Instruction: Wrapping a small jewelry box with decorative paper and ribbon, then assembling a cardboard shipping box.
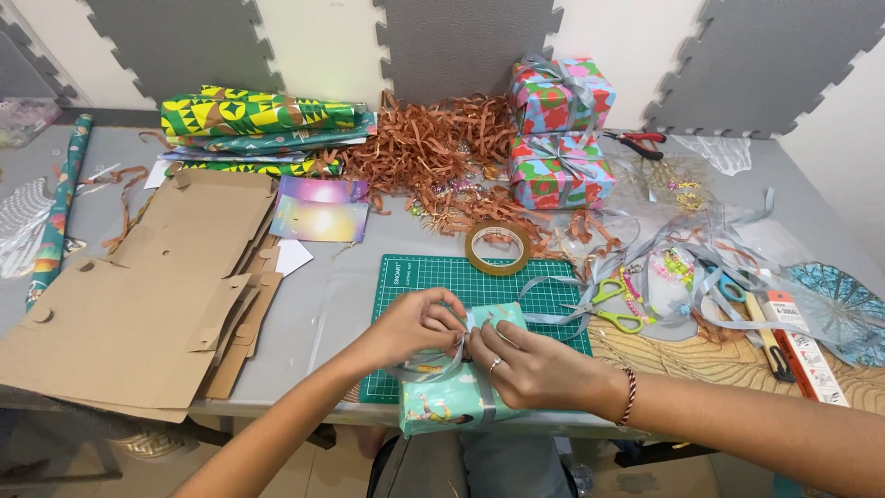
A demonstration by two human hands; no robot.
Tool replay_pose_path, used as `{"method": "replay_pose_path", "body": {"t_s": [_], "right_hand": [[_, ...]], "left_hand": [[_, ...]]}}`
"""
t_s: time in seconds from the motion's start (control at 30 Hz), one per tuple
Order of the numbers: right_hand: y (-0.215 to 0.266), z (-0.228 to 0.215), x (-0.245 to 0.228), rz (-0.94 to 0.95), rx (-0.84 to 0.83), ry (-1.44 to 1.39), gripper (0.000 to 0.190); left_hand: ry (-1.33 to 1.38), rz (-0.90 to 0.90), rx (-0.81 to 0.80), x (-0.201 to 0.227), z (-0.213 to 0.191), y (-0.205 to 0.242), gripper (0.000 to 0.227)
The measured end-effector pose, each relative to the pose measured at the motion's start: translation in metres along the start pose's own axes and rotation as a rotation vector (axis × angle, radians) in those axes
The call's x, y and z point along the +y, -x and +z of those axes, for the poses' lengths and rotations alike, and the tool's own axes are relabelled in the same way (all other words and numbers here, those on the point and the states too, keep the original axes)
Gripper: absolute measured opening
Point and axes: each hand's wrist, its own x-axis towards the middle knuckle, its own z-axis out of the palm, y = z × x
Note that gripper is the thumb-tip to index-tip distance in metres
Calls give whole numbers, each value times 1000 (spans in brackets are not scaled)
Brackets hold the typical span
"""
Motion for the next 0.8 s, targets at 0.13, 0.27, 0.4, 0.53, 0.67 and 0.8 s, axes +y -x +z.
{"method": "replay_pose_path", "body": {"t_s": [0.13, 0.27, 0.4, 0.53, 0.67, 0.8], "right_hand": [[10, -3, -2, 33, -89, 5, 32], [14, -2, -4, 24, -91, -30, 31], [21, 1, -11, 22, -93, -64, 36], [27, 4, -14, 109, -112, -217, 41], [29, 0, -11, 173, -113, -305, 42], [29, -5, -11, 244, -86, -411, 30]], "left_hand": [[-144, 187, 99, -6, 7, 9, 17], [-169, 246, 222, -9, 19, 18, 17], [-175, 380, 276, -11, 21, 21, 15], [-187, 424, 232, -19, 19, 21, 16], [-437, 631, 234, -25, 14, 23, 17], [-696, 841, 220, -23, -1, 22, 18]]}}
